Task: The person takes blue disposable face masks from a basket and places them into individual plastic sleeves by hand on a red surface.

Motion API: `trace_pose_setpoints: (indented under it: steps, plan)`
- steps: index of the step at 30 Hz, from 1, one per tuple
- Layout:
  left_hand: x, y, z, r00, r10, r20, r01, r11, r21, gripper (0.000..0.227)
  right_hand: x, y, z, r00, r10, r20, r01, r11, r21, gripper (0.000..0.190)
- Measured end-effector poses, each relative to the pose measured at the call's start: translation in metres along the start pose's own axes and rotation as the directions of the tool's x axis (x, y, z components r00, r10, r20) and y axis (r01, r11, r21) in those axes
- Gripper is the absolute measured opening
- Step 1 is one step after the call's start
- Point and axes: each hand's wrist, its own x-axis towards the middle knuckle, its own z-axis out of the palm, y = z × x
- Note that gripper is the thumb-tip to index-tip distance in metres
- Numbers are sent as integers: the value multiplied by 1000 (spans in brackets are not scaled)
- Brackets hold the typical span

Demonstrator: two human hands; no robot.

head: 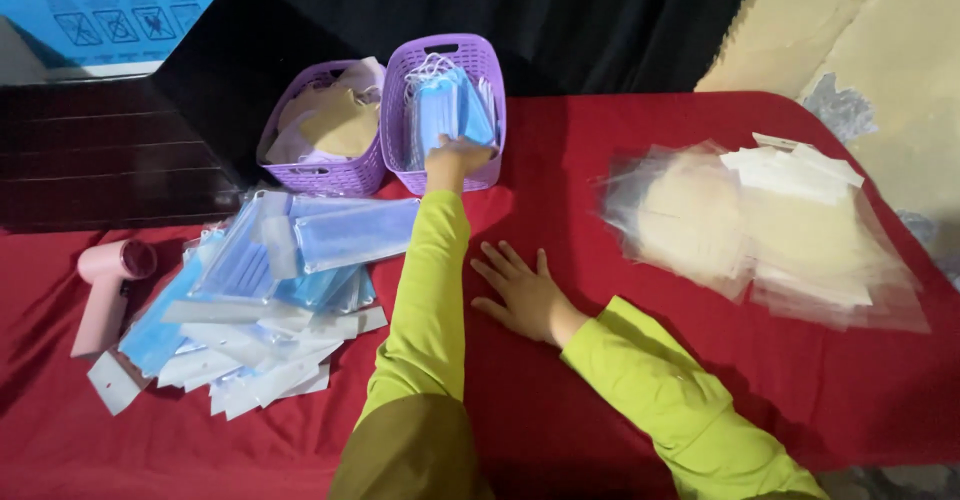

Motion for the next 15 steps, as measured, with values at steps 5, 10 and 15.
trace_pose_setpoints:
  steps: [5,10,15]
  plan:
    - [9,-8,18,975,53,-215,-66,996,-52,98,-10,-13,-14,1000,19,4,-19,999,34,70]
    - [14,-8,14,936,95,-340,-148,980,-134,98,-14,-18,-23,1000,20,10,-20,998,64,68]
    - [-22,-7,-8,646,154,-747,-511,815,-274,85,-16,-17,-19,998,3,-57,4,992,127,67]
